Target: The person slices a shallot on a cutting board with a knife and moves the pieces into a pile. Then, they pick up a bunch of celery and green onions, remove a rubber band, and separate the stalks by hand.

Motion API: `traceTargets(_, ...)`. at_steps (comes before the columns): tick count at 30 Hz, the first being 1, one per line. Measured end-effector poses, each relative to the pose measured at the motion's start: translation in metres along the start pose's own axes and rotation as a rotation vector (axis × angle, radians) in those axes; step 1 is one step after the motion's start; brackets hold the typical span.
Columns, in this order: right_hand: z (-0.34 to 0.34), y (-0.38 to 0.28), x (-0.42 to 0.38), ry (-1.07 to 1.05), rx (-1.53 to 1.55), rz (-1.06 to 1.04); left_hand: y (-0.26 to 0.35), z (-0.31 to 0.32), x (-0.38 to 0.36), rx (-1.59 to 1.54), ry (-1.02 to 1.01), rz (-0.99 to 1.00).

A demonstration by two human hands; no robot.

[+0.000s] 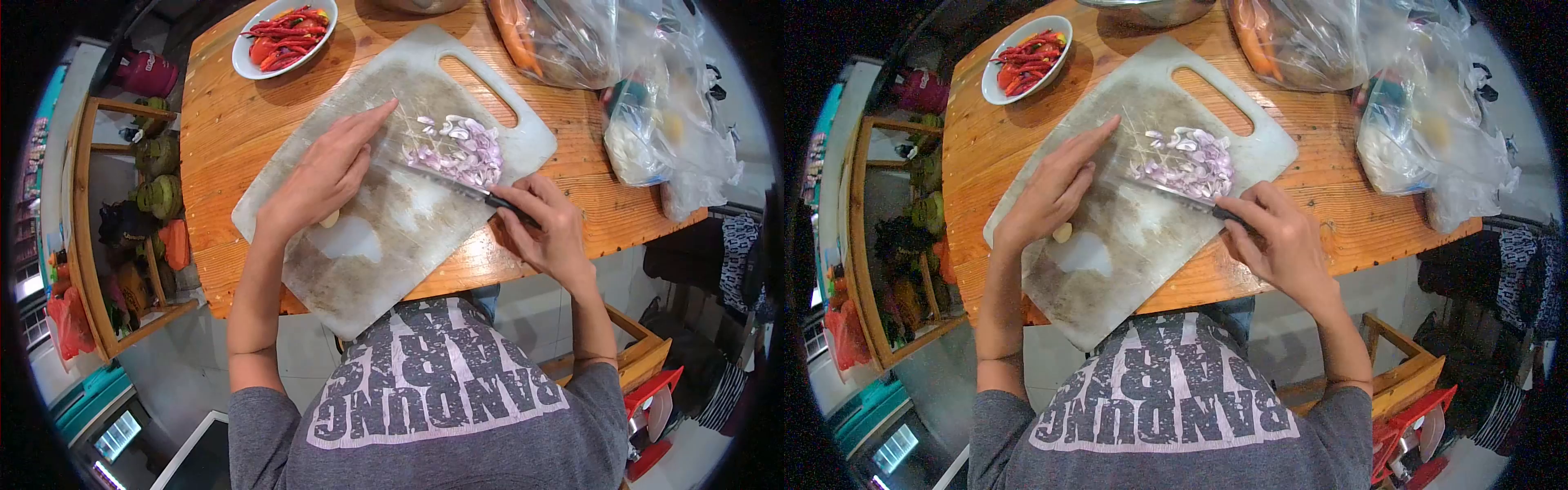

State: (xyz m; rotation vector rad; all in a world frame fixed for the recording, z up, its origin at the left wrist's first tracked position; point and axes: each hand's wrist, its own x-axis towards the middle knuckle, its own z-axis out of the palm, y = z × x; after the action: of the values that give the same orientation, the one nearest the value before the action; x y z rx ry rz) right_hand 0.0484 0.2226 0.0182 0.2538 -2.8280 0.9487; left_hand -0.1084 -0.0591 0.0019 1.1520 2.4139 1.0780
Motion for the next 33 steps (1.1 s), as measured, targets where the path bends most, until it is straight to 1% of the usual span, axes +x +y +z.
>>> traceTargets(2, -0.002, 0.004, 0.002, 0.027, 0.006, 0.020, 0.000, 0.002, -0.001, 0.012, 0.007, 0.005)
traceTargets(5, -0.012, 0.007, 0.004, 0.080, 0.108, 0.062, 0.000, 0.005, -0.001, 0.016, 0.016, 0.014)
traceTargets(6, -0.013, 0.009, 0.004, 0.138, 0.109, 0.065, 0.003, 0.005, -0.001, 0.007, 0.012, 0.008)
traceTargets(10, -0.011, 0.019, 0.009, 0.321, -0.096, 0.105, 0.013, 0.009, 0.005, -0.027, -0.018, 0.002)
traceTargets(13, -0.009, 0.028, 0.011, 0.354, -0.235, 0.097, 0.011, 0.016, 0.010, -0.004, -0.026, 0.025)
traceTargets(16, -0.008, 0.027, 0.009, 0.336, -0.261, 0.149, 0.010, 0.017, 0.013, -0.013, -0.044, -0.003)
traceTargets(19, -0.004, 0.027, 0.008, 0.318, -0.285, 0.115, 0.011, 0.019, 0.014, -0.007, -0.071, -0.022)
traceTargets(22, 0.002, 0.022, 0.009, 0.308, -0.286, 0.091, 0.012, 0.020, 0.015, -0.037, -0.047, 0.058)
traceTargets(25, 0.006, 0.010, 0.011, 0.266, -0.211, 0.076, 0.010, 0.026, 0.012, -0.067, -0.004, 0.107)
traceTargets(27, 0.004, 0.006, 0.012, 0.248, -0.188, 0.063, 0.012, 0.024, 0.010, -0.057, 0.019, 0.102)
traceTargets(28, 0.003, 0.007, 0.012, 0.242, -0.188, 0.045, 0.013, 0.022, 0.008, -0.051, 0.031, 0.095)
traceTargets(31, -0.001, 0.007, 0.015, 0.245, -0.183, 0.013, 0.022, 0.011, 0.002, -0.131, 0.038, -0.014)
traceTargets(33, -0.003, 0.012, 0.017, 0.245, -0.200, 0.005, 0.024, 0.006, -0.002, -0.089, 0.056, -0.047)
